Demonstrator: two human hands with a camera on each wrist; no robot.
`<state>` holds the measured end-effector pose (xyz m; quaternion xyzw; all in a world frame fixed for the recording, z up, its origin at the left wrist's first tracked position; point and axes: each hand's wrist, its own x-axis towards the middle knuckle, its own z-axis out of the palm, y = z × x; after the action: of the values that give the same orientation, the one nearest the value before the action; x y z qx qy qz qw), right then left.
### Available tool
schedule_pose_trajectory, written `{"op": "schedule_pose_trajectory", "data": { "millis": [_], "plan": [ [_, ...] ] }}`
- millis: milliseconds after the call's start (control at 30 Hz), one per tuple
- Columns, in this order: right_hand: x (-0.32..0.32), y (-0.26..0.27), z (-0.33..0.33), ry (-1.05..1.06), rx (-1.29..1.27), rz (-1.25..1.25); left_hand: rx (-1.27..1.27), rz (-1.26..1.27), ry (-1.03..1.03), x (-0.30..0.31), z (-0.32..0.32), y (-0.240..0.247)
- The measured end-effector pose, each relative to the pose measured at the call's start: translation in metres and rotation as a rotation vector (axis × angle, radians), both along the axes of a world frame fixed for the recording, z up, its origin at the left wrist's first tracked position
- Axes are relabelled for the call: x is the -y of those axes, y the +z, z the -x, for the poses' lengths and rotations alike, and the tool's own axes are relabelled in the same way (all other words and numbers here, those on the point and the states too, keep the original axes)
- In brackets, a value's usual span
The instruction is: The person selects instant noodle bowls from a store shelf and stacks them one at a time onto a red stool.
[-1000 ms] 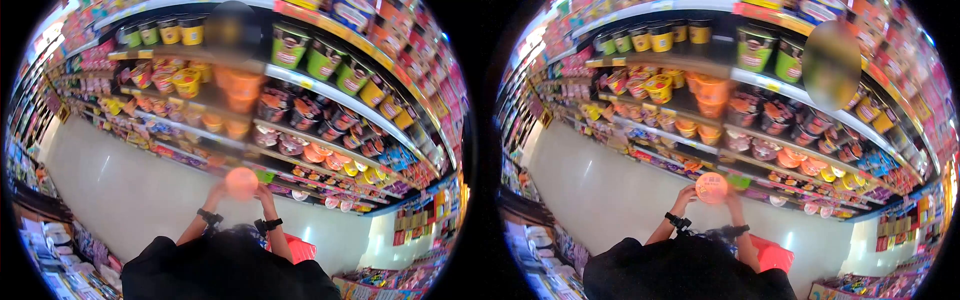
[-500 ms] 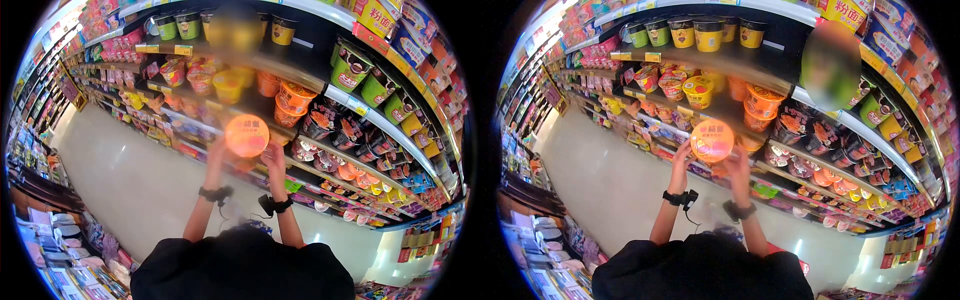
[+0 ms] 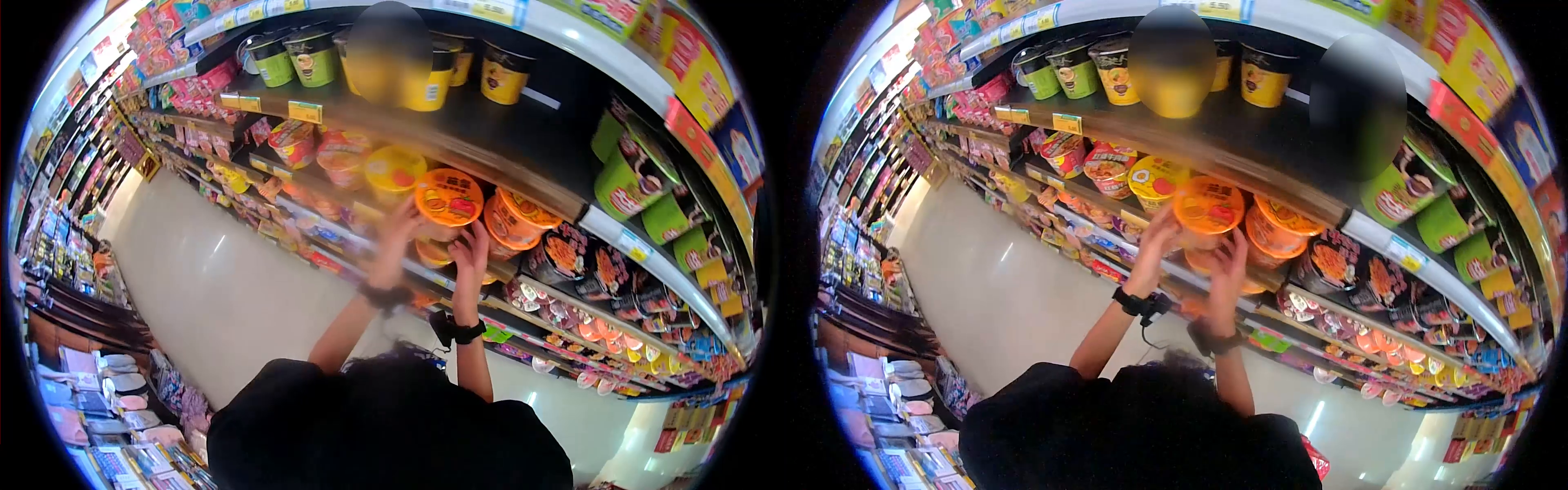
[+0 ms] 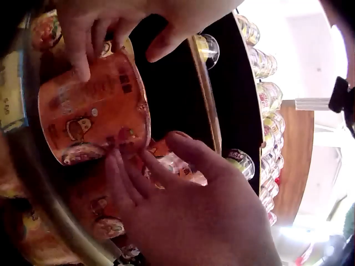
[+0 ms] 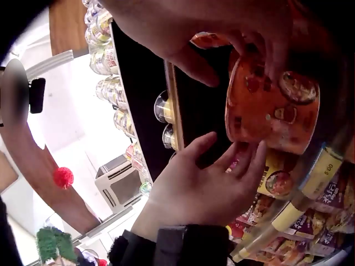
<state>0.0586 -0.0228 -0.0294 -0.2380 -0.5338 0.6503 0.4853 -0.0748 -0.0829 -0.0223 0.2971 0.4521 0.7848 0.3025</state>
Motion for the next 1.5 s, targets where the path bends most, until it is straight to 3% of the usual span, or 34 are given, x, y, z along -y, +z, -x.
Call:
{"op": "schedule_pose_trajectory", "data": {
  "millis": [33, 133, 267, 433, 700, 967, 1067, 1233, 1300, 1367, 1500],
  "plan": [
    [-0.002, 0.004, 0.005, 0.016, 0.005, 0.054, 0.008, 0.032, 0.016, -0.004, -0.003, 0.012],
    [-0.014, -0.021, 0.024, -0.062, 0.057, -0.105, -0.062, 0.059, 0.011, -0.019, 0.009, -0.017],
    [-0.015, -0.030, 0.038, -0.083, -0.077, -0.014, -0.142, -0.024, 0.128, -0.032, 0.019, -0.041],
    [0.007, 0.006, 0.051, -0.212, -0.050, 0.049, -0.136, -0.050, 0.011, -0.018, 0.020, -0.031],
    [0.003, -0.015, 0.063, -0.343, -0.074, 0.010, -0.095, -0.103, -0.054, -0.016, 0.029, -0.039],
    [0.002, -0.020, 0.062, -0.336, -0.091, -0.048, -0.061, -0.127, -0.093, -0.012, 0.031, -0.032],
    [0.001, -0.019, 0.059, -0.312, -0.092, -0.048, -0.290, -0.082, -0.017, -0.015, 0.041, -0.043],
    [0.007, -0.018, 0.059, -0.344, -0.102, -0.078, -0.143, -0.017, -0.105, -0.004, 0.038, -0.032],
    [0.005, -0.022, 0.056, -0.331, -0.112, -0.094, -0.326, -0.069, -0.073, -0.004, 0.040, -0.035],
    [0.000, -0.022, 0.056, -0.333, -0.128, -0.095, -0.326, -0.099, -0.090, -0.011, 0.037, -0.036],
    [-0.009, -0.020, 0.055, -0.328, -0.062, -0.102, -0.066, -0.082, -0.162, -0.021, 0.038, -0.033]
  ]
}}
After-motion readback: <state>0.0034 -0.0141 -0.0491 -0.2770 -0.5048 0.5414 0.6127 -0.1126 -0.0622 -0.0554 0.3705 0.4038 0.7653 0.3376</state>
